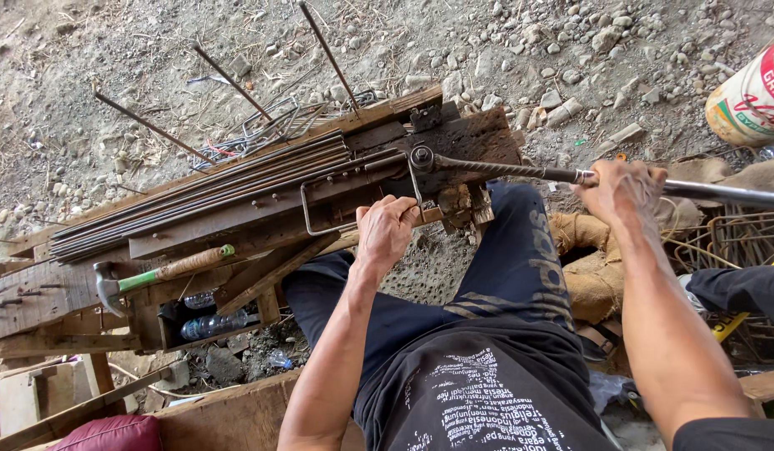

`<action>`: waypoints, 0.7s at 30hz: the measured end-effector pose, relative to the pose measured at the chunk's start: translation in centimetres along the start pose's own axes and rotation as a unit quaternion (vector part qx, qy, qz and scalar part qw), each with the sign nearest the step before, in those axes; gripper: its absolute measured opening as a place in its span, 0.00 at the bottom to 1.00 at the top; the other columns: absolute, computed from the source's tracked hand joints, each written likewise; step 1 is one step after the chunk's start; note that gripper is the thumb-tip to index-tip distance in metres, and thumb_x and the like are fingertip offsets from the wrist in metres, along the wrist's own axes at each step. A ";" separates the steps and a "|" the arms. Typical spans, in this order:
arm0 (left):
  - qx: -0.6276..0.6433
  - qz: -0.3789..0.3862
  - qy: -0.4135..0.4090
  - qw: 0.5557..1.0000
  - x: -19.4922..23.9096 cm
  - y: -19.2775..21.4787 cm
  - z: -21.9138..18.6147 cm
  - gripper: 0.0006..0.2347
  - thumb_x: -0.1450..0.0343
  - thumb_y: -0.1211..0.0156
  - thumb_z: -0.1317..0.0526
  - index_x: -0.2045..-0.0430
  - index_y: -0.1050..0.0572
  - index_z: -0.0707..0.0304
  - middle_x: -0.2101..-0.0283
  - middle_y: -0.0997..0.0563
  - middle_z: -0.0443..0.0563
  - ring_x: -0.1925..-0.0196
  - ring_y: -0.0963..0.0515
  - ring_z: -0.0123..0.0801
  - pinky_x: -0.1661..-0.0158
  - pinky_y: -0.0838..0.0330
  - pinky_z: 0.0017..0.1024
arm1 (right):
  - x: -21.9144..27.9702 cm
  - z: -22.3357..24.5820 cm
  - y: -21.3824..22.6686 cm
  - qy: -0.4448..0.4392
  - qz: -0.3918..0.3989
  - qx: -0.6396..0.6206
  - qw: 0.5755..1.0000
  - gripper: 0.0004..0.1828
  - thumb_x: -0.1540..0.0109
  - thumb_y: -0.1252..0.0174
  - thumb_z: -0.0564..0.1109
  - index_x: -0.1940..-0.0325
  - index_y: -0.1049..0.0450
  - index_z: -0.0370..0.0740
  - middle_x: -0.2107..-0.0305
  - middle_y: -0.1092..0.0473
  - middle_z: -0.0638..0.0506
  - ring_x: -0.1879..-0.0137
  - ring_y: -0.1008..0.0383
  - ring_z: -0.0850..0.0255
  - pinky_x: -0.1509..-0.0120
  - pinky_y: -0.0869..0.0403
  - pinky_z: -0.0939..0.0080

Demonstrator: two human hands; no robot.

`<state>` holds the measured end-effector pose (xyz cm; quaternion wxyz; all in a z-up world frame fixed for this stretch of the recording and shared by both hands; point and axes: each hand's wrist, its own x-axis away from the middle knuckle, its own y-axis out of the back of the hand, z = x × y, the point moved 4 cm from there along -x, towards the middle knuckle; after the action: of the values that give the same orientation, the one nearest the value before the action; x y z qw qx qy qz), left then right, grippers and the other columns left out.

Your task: The person operates a manual metal bending machine to shape thin metal rods. They insert a rod into the jig, rotate a crank handle to bend the metal, and then remove the finished piece. This process is repeated multiple times throughout the video.

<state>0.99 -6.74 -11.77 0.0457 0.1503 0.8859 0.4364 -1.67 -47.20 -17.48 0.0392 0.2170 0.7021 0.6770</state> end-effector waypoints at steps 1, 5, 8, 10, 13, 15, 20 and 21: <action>-0.017 0.011 -0.007 1.000 0.0 0.2 -0.3 0.09 0.27 0.48 0.54 0.60 0.20 0.47 0.70 0.25 0.39 0.66 0.24 0.36 0.55 0.47 0.38 | -0.8 0.0 -0.1 0.006 -0.012 0.002 1.000 0.20 0.40 0.36 0.65 0.65 0.26 0.50 0.73 0.26 0.53 0.60 0.32 0.55 0.46 0.43 0.56; -0.052 0.035 -0.019 0.998 -0.2 0.4 -0.4 0.11 0.27 0.49 0.53 0.56 0.21 0.47 0.68 0.23 0.41 0.66 0.23 0.41 0.57 0.43 0.40 | -2.3 0.1 -0.1 0.007 0.000 0.039 0.999 0.27 0.42 0.39 0.76 0.65 0.26 0.52 0.75 0.29 0.55 0.63 0.34 0.58 0.48 0.44 0.59; -0.048 0.043 -0.033 0.997 -0.6 0.1 0.0 0.12 0.26 0.50 0.53 0.56 0.21 0.49 0.66 0.22 0.42 0.64 0.22 0.40 0.57 0.39 0.42 | -2.4 0.2 0.1 0.015 -0.019 0.042 0.999 0.27 0.43 0.38 0.76 0.66 0.26 0.53 0.76 0.29 0.56 0.62 0.34 0.59 0.47 0.45 0.59; -0.062 0.047 -0.043 0.996 -0.4 0.3 -0.1 0.10 0.27 0.48 0.54 0.57 0.22 0.50 0.68 0.22 0.44 0.62 0.22 0.43 0.58 0.39 0.43 | -2.2 0.6 0.7 0.006 -0.007 0.035 0.999 0.26 0.43 0.37 0.75 0.66 0.26 0.53 0.74 0.28 0.55 0.61 0.33 0.58 0.47 0.45 0.58; -0.093 0.023 -0.061 0.994 0.7 2.3 0.0 0.13 0.28 0.44 0.52 0.52 0.24 0.51 0.60 0.22 0.48 0.56 0.24 0.42 0.53 0.41 0.45 | -2.7 0.6 1.0 0.008 -0.006 0.023 1.000 0.25 0.43 0.36 0.72 0.66 0.26 0.51 0.70 0.25 0.52 0.57 0.32 0.55 0.46 0.45 0.57; -0.108 -0.006 -0.065 0.992 1.9 4.0 2.0 0.17 0.29 0.41 0.50 0.47 0.24 0.51 0.52 0.22 0.51 0.51 0.25 0.39 0.47 0.44 0.46 | -3.6 0.6 0.8 0.021 -0.017 0.021 0.999 0.23 0.43 0.35 0.70 0.67 0.27 0.50 0.68 0.23 0.50 0.52 0.31 0.52 0.45 0.46 0.56; -0.215 -0.175 -0.103 0.955 5.3 7.6 9.5 0.17 0.31 0.38 0.46 0.55 0.22 0.53 0.44 0.28 0.55 0.33 0.37 0.52 0.36 0.44 0.51 | -6.1 0.3 0.6 0.035 -0.036 0.021 0.999 0.24 0.45 0.32 0.69 0.68 0.27 0.49 0.65 0.23 0.49 0.54 0.31 0.53 0.45 0.45 0.56; -0.216 -0.179 -0.097 0.955 5.3 8.3 9.6 0.17 0.31 0.38 0.46 0.55 0.22 0.53 0.44 0.28 0.55 0.33 0.37 0.52 0.36 0.44 0.51 | -6.4 0.6 0.9 0.042 -0.037 0.023 0.998 0.24 0.45 0.32 0.69 0.68 0.27 0.49 0.65 0.23 0.49 0.54 0.31 0.53 0.45 0.45 0.56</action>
<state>-0.17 6.97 -10.92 0.2396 0.0177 0.7745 0.5851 4.58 -48.97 -18.19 0.0299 0.1633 0.7262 0.6671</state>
